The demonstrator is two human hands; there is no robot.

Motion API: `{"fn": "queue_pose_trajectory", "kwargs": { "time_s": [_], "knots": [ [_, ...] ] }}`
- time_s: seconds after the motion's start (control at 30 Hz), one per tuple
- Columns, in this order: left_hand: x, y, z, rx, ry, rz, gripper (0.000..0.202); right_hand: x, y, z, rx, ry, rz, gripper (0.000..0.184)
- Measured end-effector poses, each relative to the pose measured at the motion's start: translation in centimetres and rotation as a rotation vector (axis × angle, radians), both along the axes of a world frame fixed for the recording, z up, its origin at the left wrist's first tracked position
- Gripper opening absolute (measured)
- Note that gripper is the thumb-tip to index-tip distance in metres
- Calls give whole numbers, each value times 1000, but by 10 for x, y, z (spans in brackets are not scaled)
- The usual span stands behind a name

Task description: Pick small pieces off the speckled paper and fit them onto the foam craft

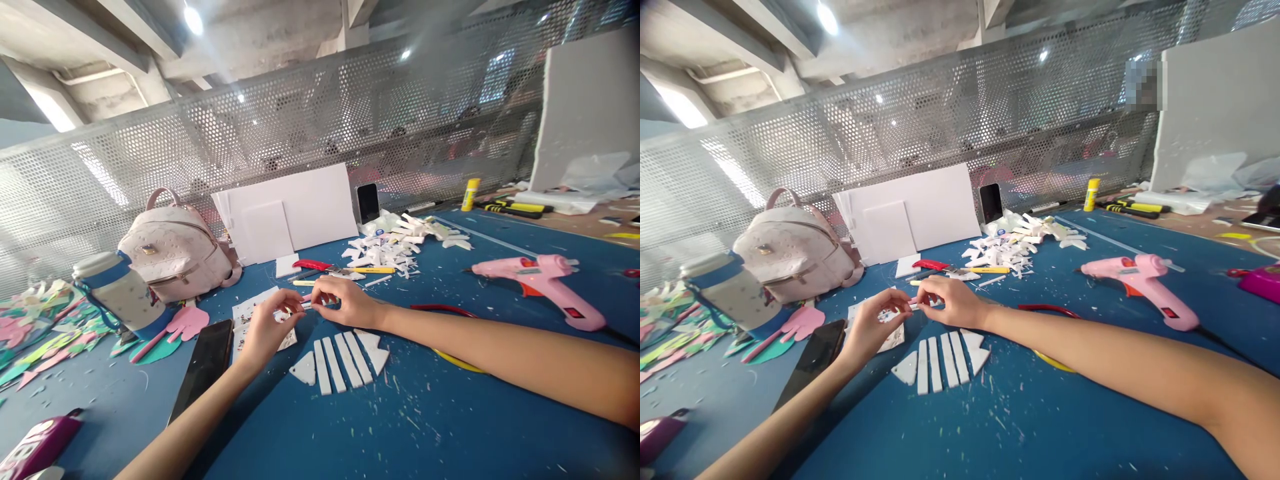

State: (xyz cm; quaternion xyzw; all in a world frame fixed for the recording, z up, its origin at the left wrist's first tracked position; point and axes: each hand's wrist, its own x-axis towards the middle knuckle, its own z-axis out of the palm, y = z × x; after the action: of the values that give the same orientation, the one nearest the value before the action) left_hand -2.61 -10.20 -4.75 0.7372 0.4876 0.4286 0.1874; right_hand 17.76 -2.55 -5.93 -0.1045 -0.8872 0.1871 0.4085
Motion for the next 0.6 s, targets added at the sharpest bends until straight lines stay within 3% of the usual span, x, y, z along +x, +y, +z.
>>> {"fn": "queue_pose_trajectory", "kwargs": {
  "time_s": [0.6],
  "knots": [
    [0, -1, 1, -5, -10, 3, 18, 0, 3, -1, 5, -2, -19, 3]
  ]
}}
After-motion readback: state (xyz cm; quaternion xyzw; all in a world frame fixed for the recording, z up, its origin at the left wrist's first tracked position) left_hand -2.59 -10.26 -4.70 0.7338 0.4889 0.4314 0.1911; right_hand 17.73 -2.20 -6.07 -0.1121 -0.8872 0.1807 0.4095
